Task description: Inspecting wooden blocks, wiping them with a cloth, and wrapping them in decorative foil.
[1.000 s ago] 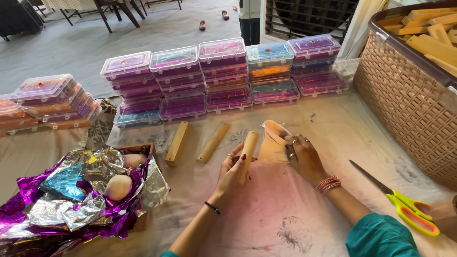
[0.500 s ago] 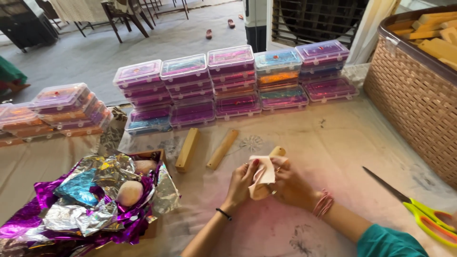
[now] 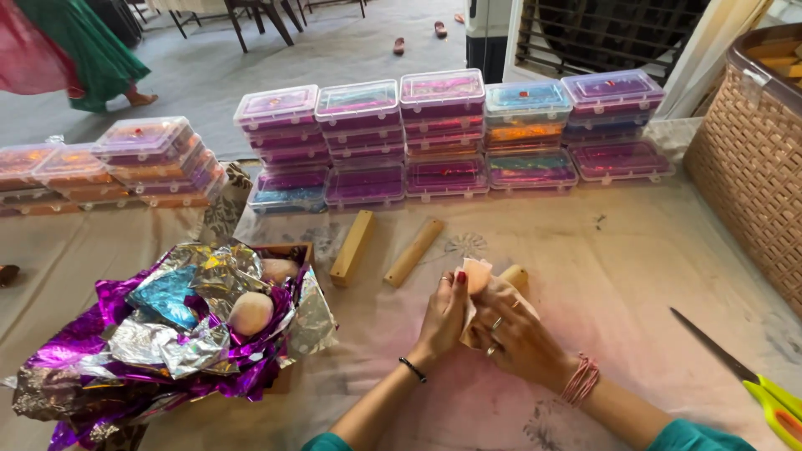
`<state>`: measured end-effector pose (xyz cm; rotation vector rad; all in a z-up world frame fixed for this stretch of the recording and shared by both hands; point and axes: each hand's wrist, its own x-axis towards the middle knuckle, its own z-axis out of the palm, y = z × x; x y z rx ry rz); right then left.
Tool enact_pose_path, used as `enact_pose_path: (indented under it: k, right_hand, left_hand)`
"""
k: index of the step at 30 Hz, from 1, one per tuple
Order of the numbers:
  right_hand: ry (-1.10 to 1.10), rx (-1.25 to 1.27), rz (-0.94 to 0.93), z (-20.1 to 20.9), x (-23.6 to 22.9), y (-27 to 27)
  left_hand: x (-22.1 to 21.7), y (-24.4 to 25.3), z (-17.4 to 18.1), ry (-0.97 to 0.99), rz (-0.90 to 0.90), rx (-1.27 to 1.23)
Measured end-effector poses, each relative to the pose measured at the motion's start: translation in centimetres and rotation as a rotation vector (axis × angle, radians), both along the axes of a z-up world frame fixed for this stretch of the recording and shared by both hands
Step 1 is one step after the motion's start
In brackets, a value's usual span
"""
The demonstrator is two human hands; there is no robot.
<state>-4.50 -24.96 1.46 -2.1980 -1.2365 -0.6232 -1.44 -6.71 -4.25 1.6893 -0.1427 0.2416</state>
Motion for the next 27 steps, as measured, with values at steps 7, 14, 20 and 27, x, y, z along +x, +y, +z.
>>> enact_pose_path:
  k: [7,14,20,27]
  right_hand:
    - [-0.001,0.03,-0.367,1.5,2.8,-1.4]
    - [0.112,-0.068,-0.291,1.5,1.5,-1.2]
    - [0.082,0.039,-0.456,2.6,2.1,-1.3]
    - [-0.13,-0.061,-0.244,0.7,2.4,-1.6]
  left_hand:
    - [-1.8,-0.2,5.1,0.199,-0.136,-0.149]
    - [-1.1,0.1,2.7,0.013,-0.252,-0.09]
    - [-2.2,-0.6,4.5,-0.109,-0.233,0.065]
    - [-1.2,-0.4,3.1,-0.061,-0.134,0.014]
